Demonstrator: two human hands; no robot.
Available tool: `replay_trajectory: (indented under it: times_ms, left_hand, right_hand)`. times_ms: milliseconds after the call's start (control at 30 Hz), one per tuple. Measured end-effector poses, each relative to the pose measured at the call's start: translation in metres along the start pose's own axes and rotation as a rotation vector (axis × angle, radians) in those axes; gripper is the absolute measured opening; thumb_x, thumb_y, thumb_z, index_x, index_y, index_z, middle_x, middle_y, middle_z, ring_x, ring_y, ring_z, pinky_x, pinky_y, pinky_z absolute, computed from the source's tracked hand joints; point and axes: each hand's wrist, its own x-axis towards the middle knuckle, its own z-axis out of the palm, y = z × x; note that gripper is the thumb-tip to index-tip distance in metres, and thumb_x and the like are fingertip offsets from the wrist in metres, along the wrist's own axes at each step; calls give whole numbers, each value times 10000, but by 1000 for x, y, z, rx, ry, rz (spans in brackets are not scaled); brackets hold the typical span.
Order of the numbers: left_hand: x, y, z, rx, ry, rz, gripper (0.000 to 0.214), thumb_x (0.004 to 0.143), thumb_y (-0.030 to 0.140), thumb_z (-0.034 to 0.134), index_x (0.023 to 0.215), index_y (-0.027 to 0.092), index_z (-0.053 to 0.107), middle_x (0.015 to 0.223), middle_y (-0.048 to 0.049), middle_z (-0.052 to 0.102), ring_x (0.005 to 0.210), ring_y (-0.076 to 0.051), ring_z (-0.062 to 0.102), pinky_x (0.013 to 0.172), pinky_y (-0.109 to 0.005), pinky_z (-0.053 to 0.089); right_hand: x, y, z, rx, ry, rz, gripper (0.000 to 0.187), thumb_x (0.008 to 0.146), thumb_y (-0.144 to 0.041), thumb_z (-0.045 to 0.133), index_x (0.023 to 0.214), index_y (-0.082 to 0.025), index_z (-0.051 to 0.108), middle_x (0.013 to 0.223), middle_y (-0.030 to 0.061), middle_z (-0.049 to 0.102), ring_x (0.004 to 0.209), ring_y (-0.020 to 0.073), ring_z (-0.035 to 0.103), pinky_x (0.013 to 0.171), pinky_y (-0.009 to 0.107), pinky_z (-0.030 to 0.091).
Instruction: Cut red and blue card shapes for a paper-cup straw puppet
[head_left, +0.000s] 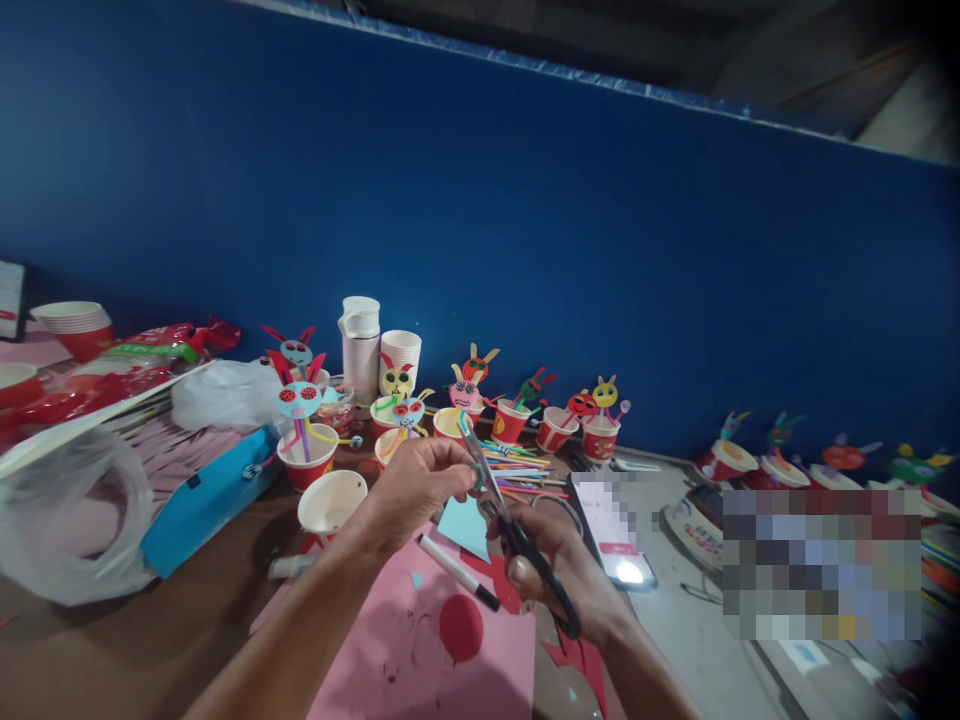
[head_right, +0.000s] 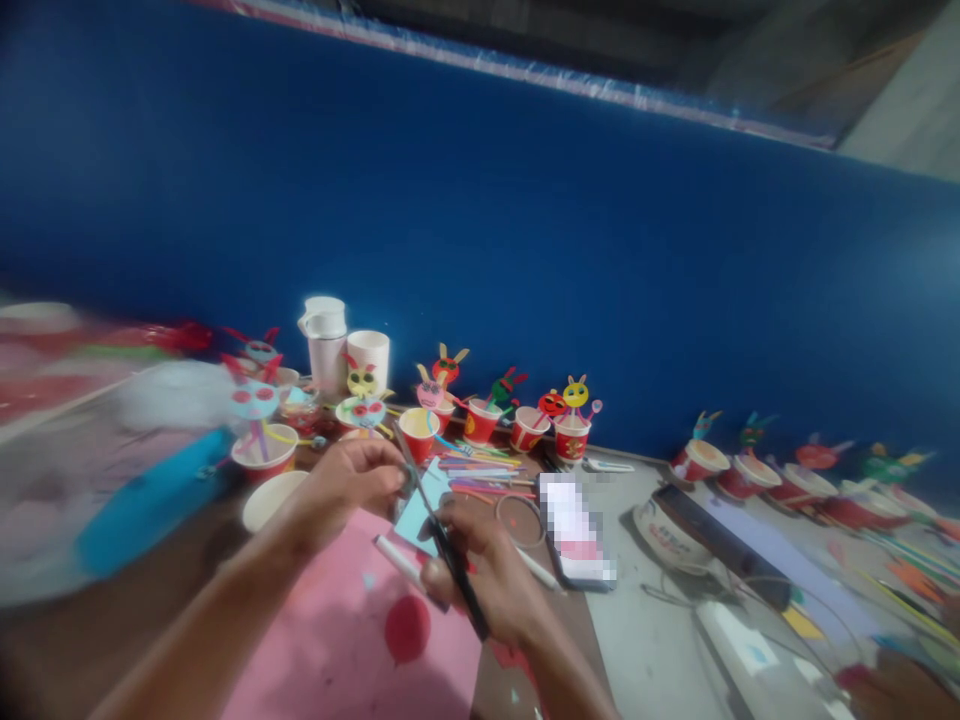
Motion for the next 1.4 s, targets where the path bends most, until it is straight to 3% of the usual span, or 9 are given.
replay_trajectory:
  times_ms: [233,567,900,1167,1400]
  left_hand:
    - [-2,2,-1,41,-9,-14,34,611,175,567,596,148,582,531,3,590,498,-115,553,501,-222,431]
    - [2,-6,-4,112,-86,-3,61,635,176,546,630,153,602,555,5,598,520,-100,534,506,-205,403]
    - [4,-6,-4,131,-110,-15,58,624,165,543,622,144,597,542,15,581,522,-88,524,516,-194,400]
    - [4,-8,-3,155,-117,-6,64,621,156,545,615,134,605,539,8,585,528,-93,528,516,-195,405]
    - [1,-6,-2,138,-157,-18,85,626,136,533,640,124,616,564,-4,593,557,-101,536,545,-209,410]
  right_hand:
    - [0,-1,-7,-120,-23,-19,230,701,-307,588,876,-161,556,596,-29,457,506,93,385,470,213,358]
    - [-2,-10,-19,-409,31,-207,210,668,-266,612,863,-191,620,750,19,564,649,166,496,580,252,399]
    - [-3,-12,-22,-547,0,-111,207,665,-206,601,868,-165,595,703,-6,547,620,126,486,543,198,373]
    - [-4,-12,-26,-512,-21,-76,150,652,-163,632,797,-168,595,632,-50,415,553,79,343,474,181,277]
    - [-5,-11,-33,-620,-25,-164,253,670,-295,657,889,-175,616,648,-34,480,556,93,381,484,194,299]
